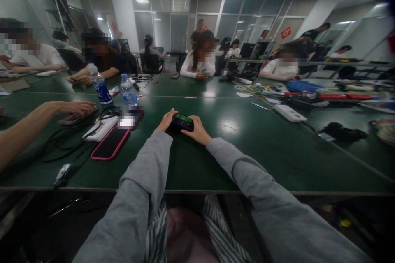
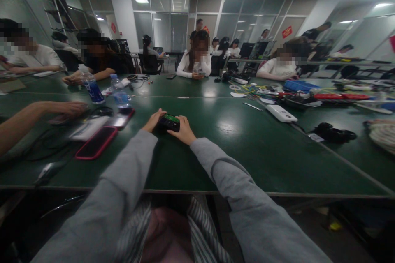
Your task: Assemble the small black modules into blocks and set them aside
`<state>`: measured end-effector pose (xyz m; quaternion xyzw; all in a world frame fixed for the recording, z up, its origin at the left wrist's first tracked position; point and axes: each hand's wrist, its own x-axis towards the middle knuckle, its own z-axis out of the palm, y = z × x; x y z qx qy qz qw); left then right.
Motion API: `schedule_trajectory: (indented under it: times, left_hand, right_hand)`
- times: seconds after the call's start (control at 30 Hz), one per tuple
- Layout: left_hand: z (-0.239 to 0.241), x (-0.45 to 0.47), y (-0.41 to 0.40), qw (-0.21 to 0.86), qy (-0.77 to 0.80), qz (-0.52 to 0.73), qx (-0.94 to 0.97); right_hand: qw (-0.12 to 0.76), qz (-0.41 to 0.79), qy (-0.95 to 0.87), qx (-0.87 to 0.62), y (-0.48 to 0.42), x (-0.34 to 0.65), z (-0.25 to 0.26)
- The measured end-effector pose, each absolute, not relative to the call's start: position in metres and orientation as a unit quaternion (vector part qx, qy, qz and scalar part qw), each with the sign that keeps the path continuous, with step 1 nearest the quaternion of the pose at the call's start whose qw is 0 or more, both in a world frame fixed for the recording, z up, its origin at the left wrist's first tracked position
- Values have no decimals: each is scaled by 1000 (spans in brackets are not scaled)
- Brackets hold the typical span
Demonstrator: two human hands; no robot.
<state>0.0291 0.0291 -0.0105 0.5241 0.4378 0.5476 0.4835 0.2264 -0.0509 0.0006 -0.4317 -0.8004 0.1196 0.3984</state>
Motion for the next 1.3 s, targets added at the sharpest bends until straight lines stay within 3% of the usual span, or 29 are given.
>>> schedule_trajectory:
  times: [0.63,1.3]
  left_hand:
    - [-17,28,35,464,441,547,540]
    - [1,29,20,499,460,519,520]
  right_hand:
    - [345,54,-804,-481,-57,227,5]
    - [346,51,-799,-489,-59,226,6]
